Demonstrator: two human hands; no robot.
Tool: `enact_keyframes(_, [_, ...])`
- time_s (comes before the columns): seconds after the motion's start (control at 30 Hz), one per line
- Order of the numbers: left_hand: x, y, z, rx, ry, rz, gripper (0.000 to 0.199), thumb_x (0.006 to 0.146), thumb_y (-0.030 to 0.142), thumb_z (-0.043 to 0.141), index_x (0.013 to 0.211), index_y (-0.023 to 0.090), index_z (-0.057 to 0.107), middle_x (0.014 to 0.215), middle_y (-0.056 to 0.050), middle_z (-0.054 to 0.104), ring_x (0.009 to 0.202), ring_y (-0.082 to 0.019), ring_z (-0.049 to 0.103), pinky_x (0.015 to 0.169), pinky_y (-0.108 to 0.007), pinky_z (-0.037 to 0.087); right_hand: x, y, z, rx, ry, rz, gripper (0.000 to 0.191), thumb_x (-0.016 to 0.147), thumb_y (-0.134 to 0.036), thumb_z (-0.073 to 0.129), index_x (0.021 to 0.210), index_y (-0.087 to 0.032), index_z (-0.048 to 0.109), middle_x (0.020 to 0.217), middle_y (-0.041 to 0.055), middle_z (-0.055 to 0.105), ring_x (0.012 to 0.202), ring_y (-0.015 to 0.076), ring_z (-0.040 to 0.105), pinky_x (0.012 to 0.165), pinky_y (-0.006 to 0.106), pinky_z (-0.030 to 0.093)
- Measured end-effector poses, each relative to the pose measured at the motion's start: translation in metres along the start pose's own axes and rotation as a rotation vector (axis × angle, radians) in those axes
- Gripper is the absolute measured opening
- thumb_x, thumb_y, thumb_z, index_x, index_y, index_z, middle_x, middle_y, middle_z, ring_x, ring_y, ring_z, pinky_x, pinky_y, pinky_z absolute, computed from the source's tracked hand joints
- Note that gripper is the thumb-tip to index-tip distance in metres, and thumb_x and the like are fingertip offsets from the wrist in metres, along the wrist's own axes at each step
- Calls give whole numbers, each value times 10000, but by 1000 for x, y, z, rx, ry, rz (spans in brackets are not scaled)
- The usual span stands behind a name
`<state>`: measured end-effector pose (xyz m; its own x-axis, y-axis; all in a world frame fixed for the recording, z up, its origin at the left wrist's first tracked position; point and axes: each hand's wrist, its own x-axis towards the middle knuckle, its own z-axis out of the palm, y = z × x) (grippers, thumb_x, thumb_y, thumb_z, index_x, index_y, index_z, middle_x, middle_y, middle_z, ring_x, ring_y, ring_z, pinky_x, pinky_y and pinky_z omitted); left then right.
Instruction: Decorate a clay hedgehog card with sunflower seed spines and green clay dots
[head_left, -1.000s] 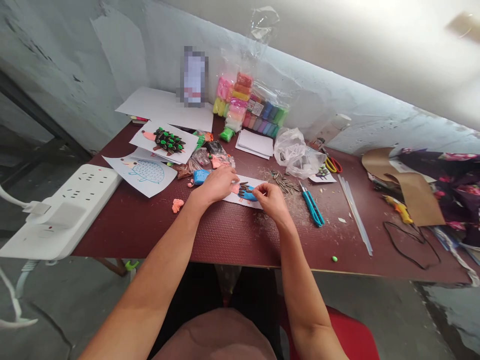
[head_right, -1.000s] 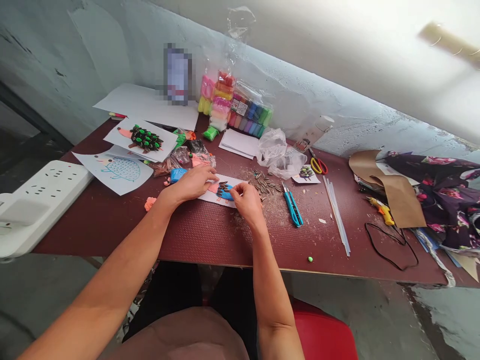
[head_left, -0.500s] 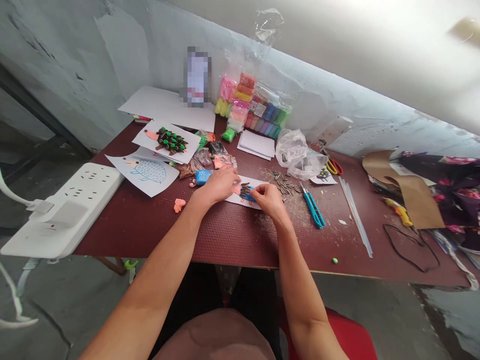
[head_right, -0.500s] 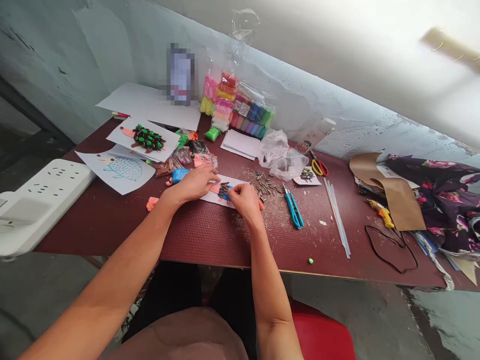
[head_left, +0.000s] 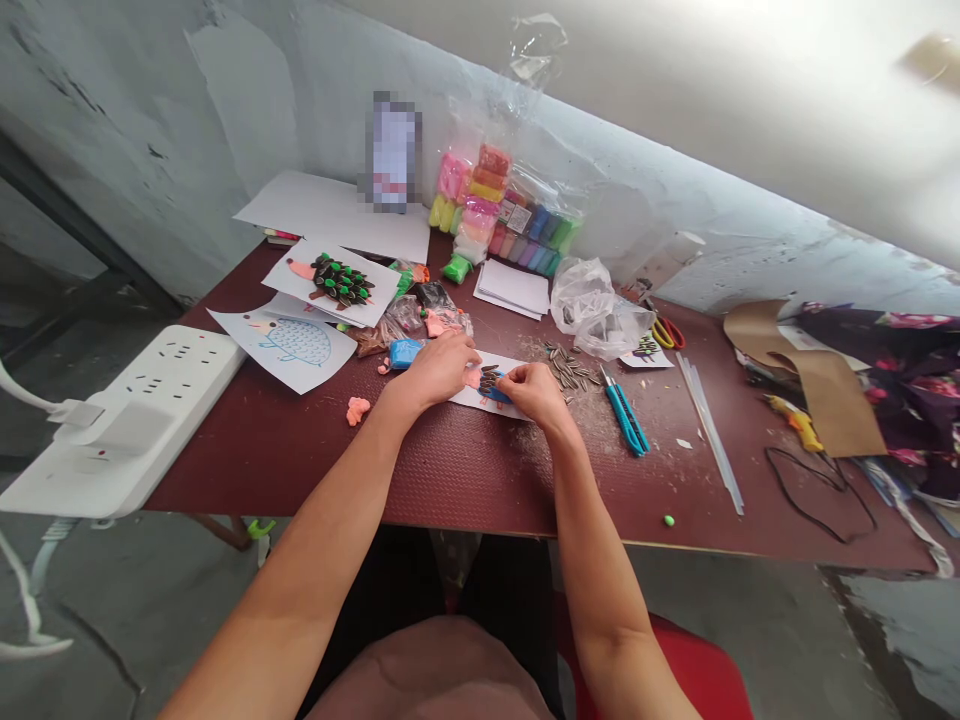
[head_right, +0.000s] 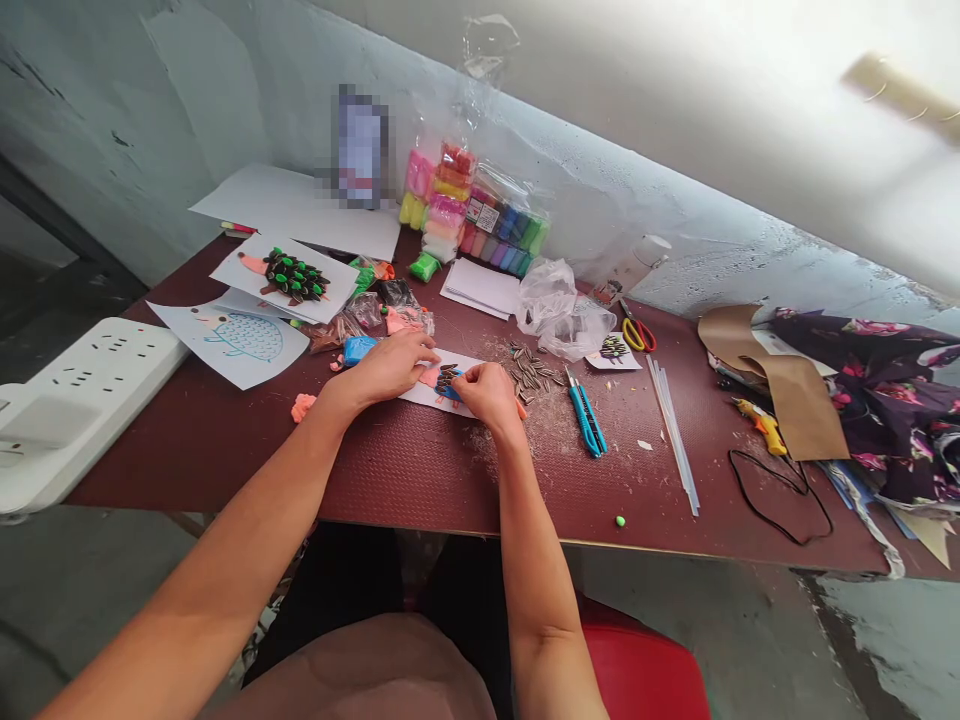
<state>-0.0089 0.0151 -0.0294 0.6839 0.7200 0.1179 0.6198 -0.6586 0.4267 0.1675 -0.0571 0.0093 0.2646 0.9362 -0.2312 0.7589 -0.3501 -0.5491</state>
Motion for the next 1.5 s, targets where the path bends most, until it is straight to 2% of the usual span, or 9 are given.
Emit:
enact_keyframes(0.23, [1, -1, 1, -14, 20, 6, 320, 951, 119, 579, 1117, 207, 839, 1280, -109, 749, 1288, -279, 629, 1153, -419, 505, -1, 5, -1, 50, 26, -5, 233, 746, -336, 614, 566, -188, 629, 510, -40, 488, 564, 120, 446, 569, 273, 292])
enact_keyframes(0.33, [0, 4, -2, -22, -5, -31, 339, 951, 106, 576, 1151, 193, 835, 1303, -116, 743, 1327, -283, 615, 1188, -418, 478, -1, 15, -11, 113, 82, -14, 281, 777, -401, 605, 585, -196, 599, 544, -36, 507, 568, 119, 431, 575, 273, 287])
enact_keyframes(0.47, [0, 5, -5, -44, -18, -38, 338, 954, 111, 580, 1164, 186, 834, 1326, -112, 743, 1340, -272, 616, 1226, -399, 437, -3, 30, -19, 145, 190, -51, 254, 777, -379, 603, 603, -194, 604, 572, -23, 536, 580, 125, 434, 590, 278, 286])
enact_keyframes(0.67, [1, 0, -4, -45, -11, 2, 338, 934, 112, 580, 1126, 197, 846, 1276, -106, 763, 1239, -265, 670, 1157, -399, 487, -12, 27, 0, 241, 231, -245, 193, 828, -300, 619, 826, -187, 776, 755, 15, 659, 642, 146, 513, 649, 277, 387])
enact_keyframes(0.87, [2, 0, -4, -47, -20, 0, 293, 941, 150, 600, 1070, 206, 857, 1236, -112, 772, 1233, -276, 674, 1126, -409, 511, -15, 21, 12, 68, 203, -470, 318, 913, -139, 566, 985, -257, 852, 947, 53, 667, 868, 188, 621, 814, 302, 474])
enact_keyframes(1.1, [1, -2, -2, -69, -2, 4, 300, 926, 127, 616, 1107, 192, 846, 1292, -120, 761, 1285, -280, 656, 1201, -435, 457, -14, 23, 14, -91, 219, -480, 448, 906, -47, 516, 1078, -291, 850, 1073, 71, 654, 944, 211, 635, 841, 325, 479])
enact_keyframes(1.27, [1, 4, -5, -76, 15, -16, 313, 927, 86, 559, 1066, 167, 827, 1205, -125, 776, 1234, -274, 671, 1173, -434, 476, -14, 25, 15, 2, 313, -448, 285, 936, -151, 598, 1084, -230, 828, 1009, 75, 685, 909, 218, 653, 847, 338, 495])
enact_keyframes(1.4, [3, 9, -6, -95, 37, -57, 259, 910, 97, 563, 994, 153, 801, 1151, -135, 752, 1199, -292, 670, 1115, -434, 510, -14, 26, 16, 56, 277, -455, 168, 929, -192, 664, 956, -234, 824, 939, 55, 697, 872, 209, 667, 824, 330, 496])
enact_keyframes(1.5, [4, 10, -4, -157, 80, -62, 250, 878, 84, 579, 958, 177, 797, 1132, -113, 738, 1191, -286, 664, 1115, -437, 505, -13, 25, 17, 68, 253, -456, 176, 936, -197, 666, 957, -255, 832, 922, 47, 693, 855, 204, 668, 810, 327, 495])
